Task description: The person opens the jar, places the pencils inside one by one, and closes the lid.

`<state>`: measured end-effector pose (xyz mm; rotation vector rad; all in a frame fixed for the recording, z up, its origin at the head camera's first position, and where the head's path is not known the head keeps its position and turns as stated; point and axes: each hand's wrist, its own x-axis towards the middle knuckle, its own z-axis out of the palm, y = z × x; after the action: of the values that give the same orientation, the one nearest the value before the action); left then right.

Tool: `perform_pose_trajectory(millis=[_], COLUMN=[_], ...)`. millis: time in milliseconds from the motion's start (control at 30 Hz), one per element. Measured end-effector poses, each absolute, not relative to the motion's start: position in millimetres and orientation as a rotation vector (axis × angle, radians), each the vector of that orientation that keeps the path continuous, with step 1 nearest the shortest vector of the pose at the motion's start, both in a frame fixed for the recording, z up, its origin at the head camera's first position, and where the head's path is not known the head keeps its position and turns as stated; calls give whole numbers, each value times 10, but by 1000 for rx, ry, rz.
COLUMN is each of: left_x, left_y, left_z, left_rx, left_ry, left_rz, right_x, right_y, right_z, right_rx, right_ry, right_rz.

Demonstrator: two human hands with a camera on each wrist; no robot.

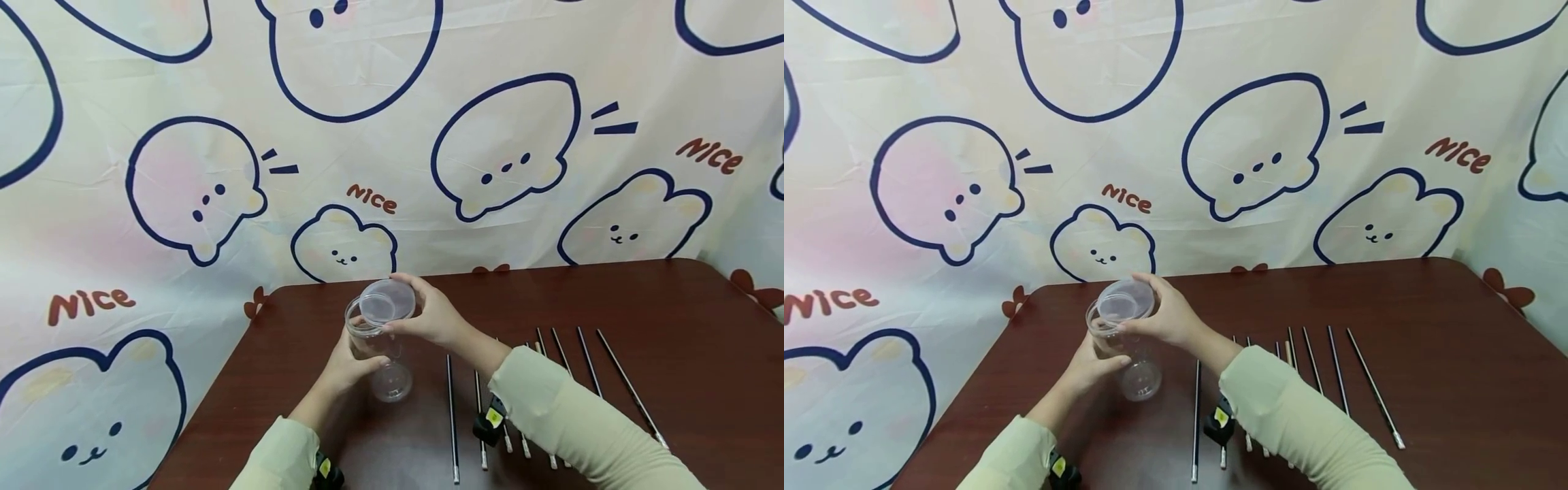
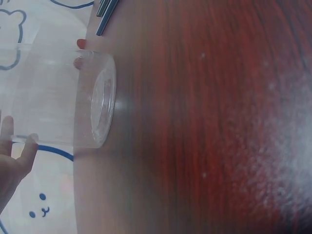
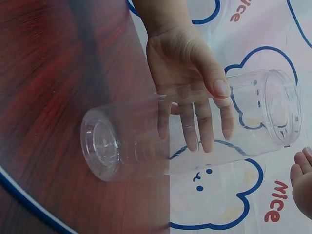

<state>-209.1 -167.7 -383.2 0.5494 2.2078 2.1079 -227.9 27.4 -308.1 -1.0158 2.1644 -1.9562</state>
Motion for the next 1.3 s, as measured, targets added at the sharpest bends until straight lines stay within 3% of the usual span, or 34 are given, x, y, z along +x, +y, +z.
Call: perform_pose_trajectory(millis=[700, 1300], left_x=[-2096, -2095], left_y=[-1681, -1678], left_z=[-3817, -3815], left_rx=[516, 535], left_ry=[2340, 2296], left_rz=[2053, 2073], right_x=[-1932, -1652], right_y=[686, 1004], right_z=[-3168, -3360], right_rx=[-1010, -1165], right_ry=[1983, 1885], right_rz=[-1992, -1905])
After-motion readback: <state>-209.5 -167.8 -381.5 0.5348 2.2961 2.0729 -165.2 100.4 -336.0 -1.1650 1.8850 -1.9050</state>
